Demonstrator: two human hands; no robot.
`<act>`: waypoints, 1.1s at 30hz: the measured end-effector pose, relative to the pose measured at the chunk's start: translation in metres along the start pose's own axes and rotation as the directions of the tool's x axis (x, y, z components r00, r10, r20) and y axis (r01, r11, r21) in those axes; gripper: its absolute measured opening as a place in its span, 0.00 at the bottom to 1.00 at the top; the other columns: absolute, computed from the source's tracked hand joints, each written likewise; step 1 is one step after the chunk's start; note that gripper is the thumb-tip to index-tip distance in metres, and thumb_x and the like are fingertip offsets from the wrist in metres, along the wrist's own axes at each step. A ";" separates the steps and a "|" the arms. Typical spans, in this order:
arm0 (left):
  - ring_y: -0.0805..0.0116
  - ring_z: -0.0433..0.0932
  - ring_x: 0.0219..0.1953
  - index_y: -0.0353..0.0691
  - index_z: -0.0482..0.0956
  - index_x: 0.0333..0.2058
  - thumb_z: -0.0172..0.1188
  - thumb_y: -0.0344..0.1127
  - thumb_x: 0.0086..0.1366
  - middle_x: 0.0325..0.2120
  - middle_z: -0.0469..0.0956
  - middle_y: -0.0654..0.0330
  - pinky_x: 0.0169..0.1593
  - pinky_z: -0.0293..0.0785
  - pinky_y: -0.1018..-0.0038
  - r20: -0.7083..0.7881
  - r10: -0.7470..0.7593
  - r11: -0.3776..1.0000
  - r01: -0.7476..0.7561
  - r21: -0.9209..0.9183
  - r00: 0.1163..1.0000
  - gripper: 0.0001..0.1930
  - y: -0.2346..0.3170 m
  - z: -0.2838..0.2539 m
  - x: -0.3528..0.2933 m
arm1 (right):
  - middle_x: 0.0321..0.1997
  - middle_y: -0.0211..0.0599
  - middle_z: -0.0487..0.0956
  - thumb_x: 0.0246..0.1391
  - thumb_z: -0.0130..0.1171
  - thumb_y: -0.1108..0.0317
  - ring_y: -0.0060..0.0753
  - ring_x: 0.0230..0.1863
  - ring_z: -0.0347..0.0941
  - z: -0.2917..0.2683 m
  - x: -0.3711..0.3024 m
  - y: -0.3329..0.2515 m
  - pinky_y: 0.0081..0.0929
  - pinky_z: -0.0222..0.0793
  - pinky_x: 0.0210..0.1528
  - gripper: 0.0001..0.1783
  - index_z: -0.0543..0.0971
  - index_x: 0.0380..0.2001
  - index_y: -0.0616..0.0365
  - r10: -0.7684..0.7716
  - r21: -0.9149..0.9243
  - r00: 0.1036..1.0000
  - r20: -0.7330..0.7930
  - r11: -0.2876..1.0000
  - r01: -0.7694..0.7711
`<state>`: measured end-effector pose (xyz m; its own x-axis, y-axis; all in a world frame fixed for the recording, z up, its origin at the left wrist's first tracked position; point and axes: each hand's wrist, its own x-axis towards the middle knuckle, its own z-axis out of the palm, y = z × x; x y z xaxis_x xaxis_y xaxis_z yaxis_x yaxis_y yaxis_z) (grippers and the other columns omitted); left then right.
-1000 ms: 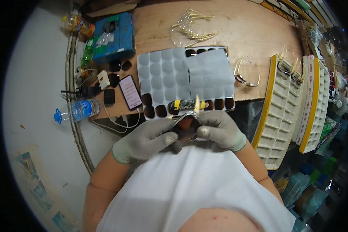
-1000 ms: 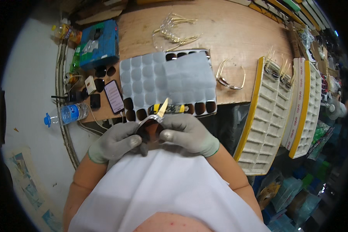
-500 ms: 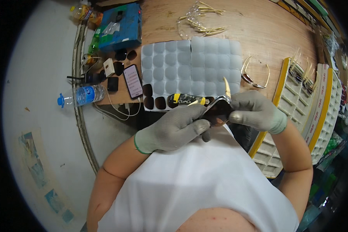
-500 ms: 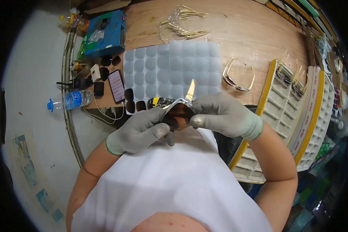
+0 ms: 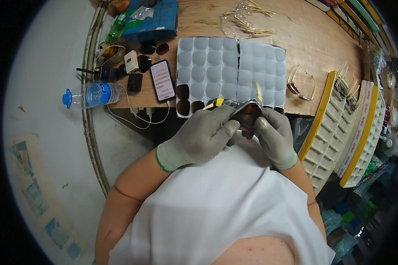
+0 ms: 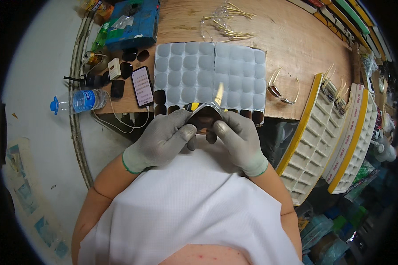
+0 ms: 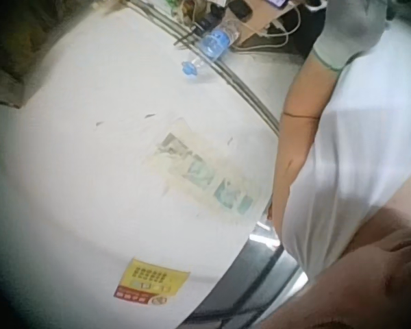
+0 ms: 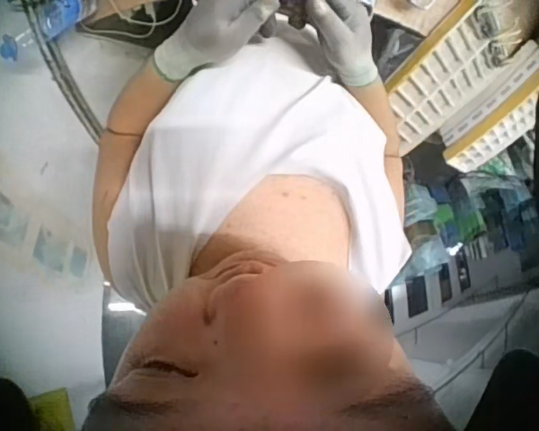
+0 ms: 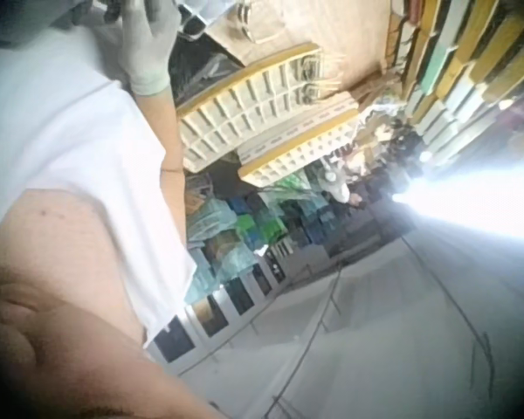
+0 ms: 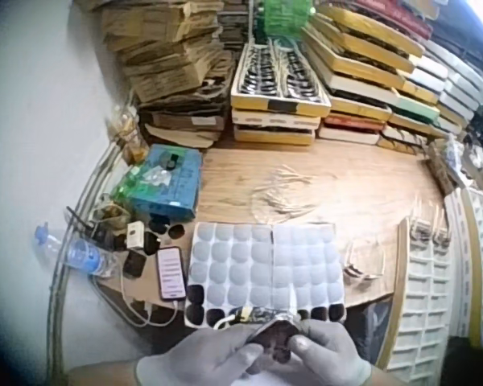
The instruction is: The person picks up dark lenses and clear frames from trays on a cluttered workbench, fits each lens into a frame, and places the assembled sunglasses into a compartmentalized tray. The process repeats for multiple units.
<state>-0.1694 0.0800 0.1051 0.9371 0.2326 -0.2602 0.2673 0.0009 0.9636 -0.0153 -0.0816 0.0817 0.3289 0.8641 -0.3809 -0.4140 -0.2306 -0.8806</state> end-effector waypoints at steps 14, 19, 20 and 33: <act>0.56 0.83 0.23 0.25 0.69 0.53 0.60 0.26 0.63 0.25 0.81 0.51 0.29 0.80 0.68 0.026 0.406 0.862 -0.392 0.322 0.913 0.21 -0.016 -0.040 -0.062 | 0.41 0.37 0.84 0.62 0.65 0.64 0.21 0.41 0.79 0.086 -0.019 -0.016 0.22 0.76 0.47 0.18 0.79 0.46 0.70 0.039 -0.134 0.999 0.027 0.990 -0.035; 0.57 0.84 0.22 0.29 0.72 0.52 0.62 0.29 0.63 0.25 0.82 0.52 0.28 0.81 0.68 0.045 0.503 0.810 -0.489 0.324 0.863 0.20 -0.021 -0.052 -0.050 | 0.41 0.39 0.85 0.53 0.73 0.64 0.22 0.39 0.80 0.086 -0.011 -0.008 0.24 0.77 0.47 0.25 0.78 0.48 0.69 -0.078 -0.362 0.997 0.012 0.929 0.077; 0.57 0.84 0.22 0.30 0.72 0.52 0.63 0.29 0.63 0.24 0.82 0.53 0.28 0.81 0.68 0.073 0.465 0.808 -0.456 0.374 0.882 0.20 -0.021 -0.057 -0.050 | 0.42 0.41 0.84 0.49 0.76 0.64 0.25 0.42 0.80 0.084 -0.009 0.000 0.27 0.77 0.48 0.28 0.78 0.49 0.68 -0.128 -0.374 0.990 -0.051 0.922 0.100; 0.54 0.82 0.41 0.31 0.76 0.45 0.71 0.50 0.59 0.40 0.81 0.46 0.46 0.77 0.66 -0.674 -0.188 0.799 0.511 0.318 0.714 0.27 -0.131 -0.101 0.031 | 0.16 0.44 0.70 0.36 0.72 0.70 0.48 0.21 0.70 0.010 0.025 -0.020 0.41 0.67 0.30 0.15 0.72 0.16 0.58 -0.409 -0.669 0.841 0.353 0.518 0.533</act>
<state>-0.1981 0.1856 -0.0225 0.4675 0.8218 -0.3256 0.7635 -0.1898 0.6173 -0.0068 -0.0511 0.0928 0.1463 0.9794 0.1393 0.5285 0.0416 -0.8479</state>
